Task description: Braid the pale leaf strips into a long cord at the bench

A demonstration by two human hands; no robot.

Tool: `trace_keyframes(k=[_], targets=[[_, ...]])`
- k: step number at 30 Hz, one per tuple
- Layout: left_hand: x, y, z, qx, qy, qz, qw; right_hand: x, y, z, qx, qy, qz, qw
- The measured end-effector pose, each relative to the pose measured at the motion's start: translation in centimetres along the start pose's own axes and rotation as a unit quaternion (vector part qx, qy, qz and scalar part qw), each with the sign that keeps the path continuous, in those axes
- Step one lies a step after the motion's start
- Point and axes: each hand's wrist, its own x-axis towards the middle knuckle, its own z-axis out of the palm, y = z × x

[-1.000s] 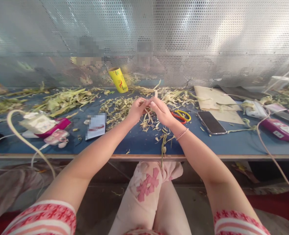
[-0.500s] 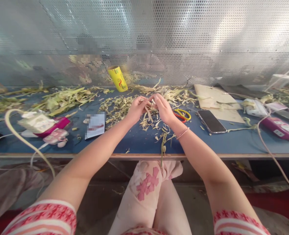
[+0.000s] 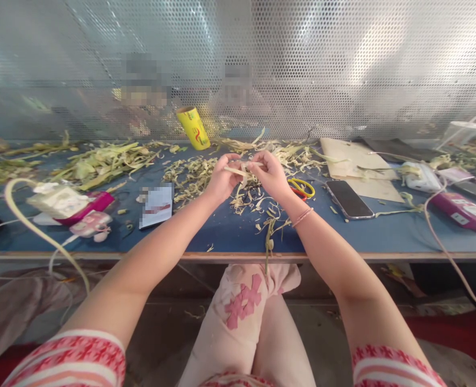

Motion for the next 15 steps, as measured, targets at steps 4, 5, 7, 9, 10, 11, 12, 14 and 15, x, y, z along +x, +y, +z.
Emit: trace_keyframes(k=[4,5,7,9,10,11,12,14,15], targets=[[0.0,-0.2,-0.1,0.003,-0.016,-0.007,1.000,-0.1,-0.1,0.1,-0.037,0.008,-0.015,0.999],[0.0,-0.2,-0.1,0.004,-0.025,-0.005,1.000,-0.1,0.0,0.0,-0.031,0.013,-0.008,0.999],[0.0,-0.1,-0.2,0.000,-0.051,0.004,0.999,0.1,0.4,-0.1,0.000,0.020,0.020,1.000],[-0.1,-0.1,-0.3,0.001,-0.074,0.014,0.997,0.2,0.8,-0.2,0.036,0.026,0.038,0.998],[-0.1,-0.1,-0.3,0.006,-0.079,0.016,0.997,0.3,0.9,-0.4,0.048,0.022,0.035,0.998],[-0.1,-0.1,-0.3,0.011,-0.079,0.017,0.997,0.3,0.9,-0.5,0.054,0.007,0.025,0.998],[0.0,-0.1,-0.4,0.017,-0.075,0.018,0.997,0.2,0.8,-0.6,0.055,-0.018,0.011,0.998],[0.1,-0.1,-0.4,0.022,-0.060,0.016,0.998,0.1,0.4,-0.9,0.044,-0.092,-0.021,0.995],[0.2,-0.2,-0.5,0.023,-0.053,0.013,0.998,0.0,0.1,-1.1,0.029,-0.131,-0.037,0.990]])
